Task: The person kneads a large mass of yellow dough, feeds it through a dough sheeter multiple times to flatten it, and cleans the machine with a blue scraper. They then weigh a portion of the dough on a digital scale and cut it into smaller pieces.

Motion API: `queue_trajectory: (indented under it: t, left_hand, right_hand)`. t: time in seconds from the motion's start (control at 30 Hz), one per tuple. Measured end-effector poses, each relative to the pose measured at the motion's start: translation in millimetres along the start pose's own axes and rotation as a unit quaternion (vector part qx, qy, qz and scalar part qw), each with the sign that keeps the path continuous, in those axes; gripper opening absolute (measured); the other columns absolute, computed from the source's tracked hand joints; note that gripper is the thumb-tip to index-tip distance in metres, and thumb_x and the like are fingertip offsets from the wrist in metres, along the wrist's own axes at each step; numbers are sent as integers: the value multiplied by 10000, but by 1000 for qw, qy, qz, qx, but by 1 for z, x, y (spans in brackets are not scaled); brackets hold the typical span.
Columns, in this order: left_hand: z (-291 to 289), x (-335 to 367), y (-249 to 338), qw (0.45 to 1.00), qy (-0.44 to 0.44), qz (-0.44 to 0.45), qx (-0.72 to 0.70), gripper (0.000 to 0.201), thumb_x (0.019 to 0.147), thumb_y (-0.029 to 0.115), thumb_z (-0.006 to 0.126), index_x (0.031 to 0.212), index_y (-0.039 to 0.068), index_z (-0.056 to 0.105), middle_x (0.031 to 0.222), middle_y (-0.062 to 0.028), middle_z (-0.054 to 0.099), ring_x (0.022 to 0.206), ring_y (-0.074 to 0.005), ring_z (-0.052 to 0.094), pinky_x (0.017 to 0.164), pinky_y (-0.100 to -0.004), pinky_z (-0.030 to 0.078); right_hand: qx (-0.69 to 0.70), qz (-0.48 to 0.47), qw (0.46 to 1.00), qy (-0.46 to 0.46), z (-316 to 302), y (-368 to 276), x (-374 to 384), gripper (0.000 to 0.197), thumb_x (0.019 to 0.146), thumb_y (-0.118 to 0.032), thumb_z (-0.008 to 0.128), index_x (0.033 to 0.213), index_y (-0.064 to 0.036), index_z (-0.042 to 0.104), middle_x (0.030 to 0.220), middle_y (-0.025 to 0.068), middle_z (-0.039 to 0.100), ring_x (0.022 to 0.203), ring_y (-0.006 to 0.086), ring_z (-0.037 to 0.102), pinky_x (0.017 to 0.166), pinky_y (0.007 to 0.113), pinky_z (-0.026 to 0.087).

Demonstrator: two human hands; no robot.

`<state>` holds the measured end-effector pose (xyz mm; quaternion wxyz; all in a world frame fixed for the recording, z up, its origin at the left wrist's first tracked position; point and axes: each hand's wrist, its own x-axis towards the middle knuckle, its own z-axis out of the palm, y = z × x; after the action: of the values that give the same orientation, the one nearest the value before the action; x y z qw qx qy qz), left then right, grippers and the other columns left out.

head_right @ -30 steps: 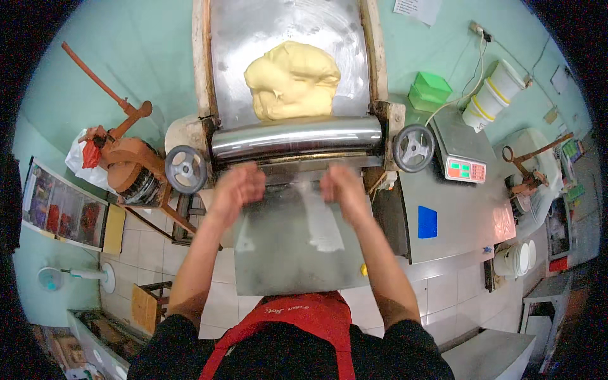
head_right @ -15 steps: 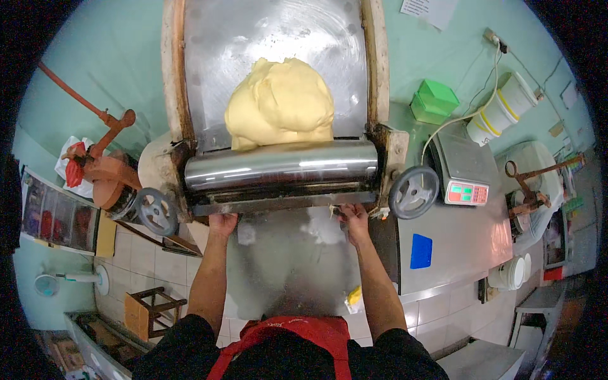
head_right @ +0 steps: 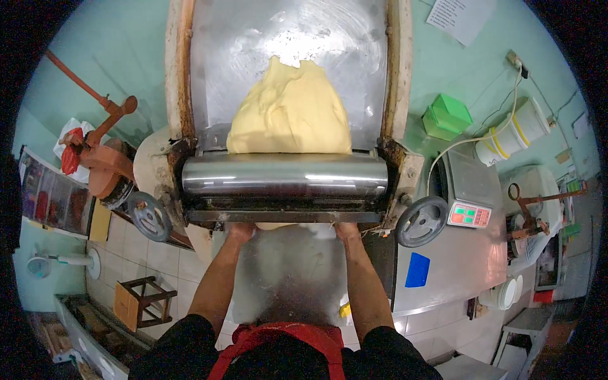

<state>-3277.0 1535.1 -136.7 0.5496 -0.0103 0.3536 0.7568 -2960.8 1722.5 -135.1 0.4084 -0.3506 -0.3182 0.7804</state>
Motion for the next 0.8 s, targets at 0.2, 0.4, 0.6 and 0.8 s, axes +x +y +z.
queue_trajectory:
  t: [0.2, 0.4, 0.6, 0.8]
  left_hand:
    - [22, -52, -13, 953, -47, -128, 271, 578, 1041, 455, 595, 1479, 87, 505, 1449, -80, 592, 1335, -218, 557, 1115, -426, 452]
    - [18, -135, -17, 942, -60, -24, 329, 612, 1047, 435, 560, 1509, 41, 483, 1408, -105, 636, 1248, -271, 641, 1019, -431, 523]
    - [22, -202, 18, 648, -70, 29, 758, 446, 951, 358, 643, 1159, -32, 695, 1021, -250, 737, 991, -403, 729, 900, -484, 571]
    - [155, -309, 105, 481, -179, 11, 858, 424, 877, 337, 669, 1052, -46, 712, 941, -299, 720, 917, -473, 711, 855, -539, 568]
  right_hand:
    - [-335, 170, 927, 9, 69, -1, -46, 512, 924, -254, 807, 1367, -91, 610, 1321, 47, 664, 1197, 192, 604, 1035, 367, 476]
    - [-390, 10, 914, -108, 118, 14, -126, 498, 934, -228, 800, 1360, -26, 640, 1274, 86, 708, 1138, 178, 655, 971, 328, 519]
    - [-374, 120, 895, -210, 138, 27, -198, 482, 935, -225, 764, 1353, -20, 640, 1233, 81, 717, 1121, 195, 661, 965, 341, 532]
    - [-399, 8, 849, -346, 199, 29, -274, 595, 834, -154, 800, 1375, -20, 591, 1260, 96, 684, 1148, 178, 641, 974, 353, 534]
